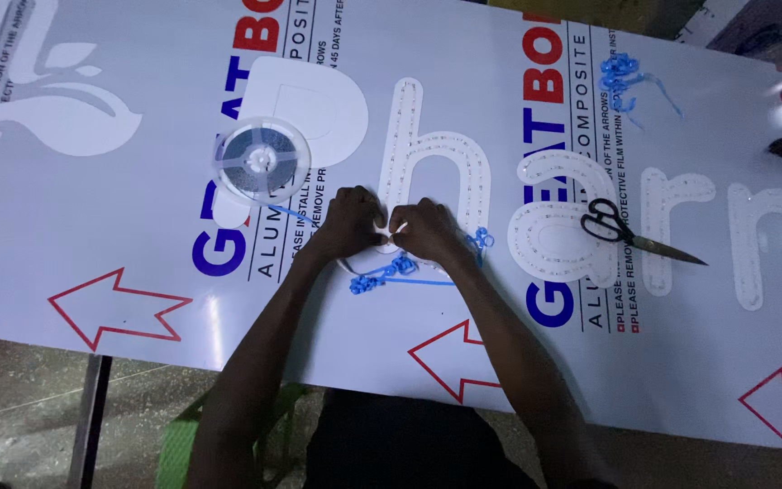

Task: The person assembles a neon sign by threading a blue neon tube through the holes of a white letter-shaped frame on a large board. They use scissors to cut the tube and continue threading it through the frame.

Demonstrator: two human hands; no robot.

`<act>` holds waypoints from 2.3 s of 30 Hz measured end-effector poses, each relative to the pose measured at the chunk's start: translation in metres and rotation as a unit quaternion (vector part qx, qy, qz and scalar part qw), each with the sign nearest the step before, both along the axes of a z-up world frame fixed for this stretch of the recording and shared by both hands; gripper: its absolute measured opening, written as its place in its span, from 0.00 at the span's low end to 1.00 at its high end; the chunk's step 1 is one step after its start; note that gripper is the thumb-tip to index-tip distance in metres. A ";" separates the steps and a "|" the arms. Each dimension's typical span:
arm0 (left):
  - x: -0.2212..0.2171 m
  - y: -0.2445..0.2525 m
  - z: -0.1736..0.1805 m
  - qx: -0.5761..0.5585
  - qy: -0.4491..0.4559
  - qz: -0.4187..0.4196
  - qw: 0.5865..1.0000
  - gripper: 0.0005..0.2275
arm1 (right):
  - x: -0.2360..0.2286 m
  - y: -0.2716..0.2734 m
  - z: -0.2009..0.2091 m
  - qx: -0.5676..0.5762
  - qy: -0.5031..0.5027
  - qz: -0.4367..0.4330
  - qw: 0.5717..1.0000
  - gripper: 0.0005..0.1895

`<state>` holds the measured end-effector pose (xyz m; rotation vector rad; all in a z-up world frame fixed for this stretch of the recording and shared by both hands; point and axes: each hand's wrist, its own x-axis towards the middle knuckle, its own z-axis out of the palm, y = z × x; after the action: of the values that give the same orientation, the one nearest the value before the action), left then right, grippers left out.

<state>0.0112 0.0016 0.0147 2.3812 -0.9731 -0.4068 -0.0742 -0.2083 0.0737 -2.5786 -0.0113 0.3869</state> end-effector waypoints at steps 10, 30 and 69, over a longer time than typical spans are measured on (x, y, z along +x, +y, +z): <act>0.000 -0.009 -0.003 0.048 -0.041 0.005 0.998 0.12 | -0.013 -0.008 -0.005 0.108 -0.056 0.020 0.992 0.04; -0.023 -0.020 0.036 0.128 -0.036 0.041 0.990 0.16 | -0.019 -0.012 -0.008 0.041 -0.116 -0.012 0.992 0.04; -0.061 0.004 -0.027 -0.095 -0.142 0.000 0.985 0.12 | 0.053 -0.033 -0.023 0.036 -0.005 -0.002 0.999 0.23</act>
<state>-0.0498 0.0053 -0.0124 2.3024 -1.0822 0.0292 -0.0208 -0.2408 0.0511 -2.5086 -0.0228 0.3646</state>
